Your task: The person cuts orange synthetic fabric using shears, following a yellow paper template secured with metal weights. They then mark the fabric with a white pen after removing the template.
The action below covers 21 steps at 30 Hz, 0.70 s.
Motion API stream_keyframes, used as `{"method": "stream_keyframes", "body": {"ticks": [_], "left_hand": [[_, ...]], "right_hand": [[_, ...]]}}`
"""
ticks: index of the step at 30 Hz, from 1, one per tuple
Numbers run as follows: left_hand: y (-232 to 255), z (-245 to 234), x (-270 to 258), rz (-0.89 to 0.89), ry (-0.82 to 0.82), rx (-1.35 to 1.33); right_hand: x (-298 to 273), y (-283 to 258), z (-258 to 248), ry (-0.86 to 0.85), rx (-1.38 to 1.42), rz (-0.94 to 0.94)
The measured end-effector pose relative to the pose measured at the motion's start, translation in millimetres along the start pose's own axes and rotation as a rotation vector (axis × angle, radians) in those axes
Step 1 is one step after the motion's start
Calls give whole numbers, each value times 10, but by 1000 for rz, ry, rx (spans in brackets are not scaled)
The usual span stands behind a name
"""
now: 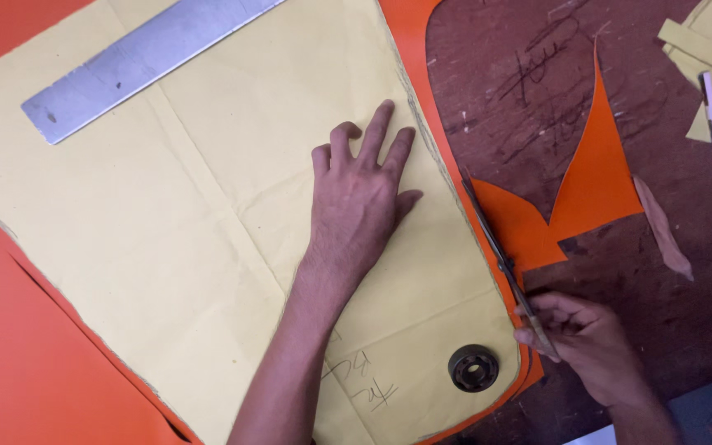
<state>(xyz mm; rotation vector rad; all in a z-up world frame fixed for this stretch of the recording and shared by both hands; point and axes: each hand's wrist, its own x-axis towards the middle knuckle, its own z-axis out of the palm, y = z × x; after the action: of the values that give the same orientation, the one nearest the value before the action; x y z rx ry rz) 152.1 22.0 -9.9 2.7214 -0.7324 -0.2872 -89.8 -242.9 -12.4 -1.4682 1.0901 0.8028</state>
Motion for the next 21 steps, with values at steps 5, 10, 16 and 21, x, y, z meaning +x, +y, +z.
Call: {"method": "stream_keyframes", "body": {"ticks": [5, 10, 16, 21], "left_hand": [[-12, -47, 122, -19, -118, 18], [-1, -87, 157, -46, -151, 23], [-1, -114, 151, -57, -139, -13], [-3, -89, 147, -63, -126, -13]], "right_hand": [[192, -217, 157, -48, 100, -112], [263, -443, 247, -55, 107, -169], [241, -519, 299, -30, 116, -182], [141, -571, 313, 10, 53, -181]]}}
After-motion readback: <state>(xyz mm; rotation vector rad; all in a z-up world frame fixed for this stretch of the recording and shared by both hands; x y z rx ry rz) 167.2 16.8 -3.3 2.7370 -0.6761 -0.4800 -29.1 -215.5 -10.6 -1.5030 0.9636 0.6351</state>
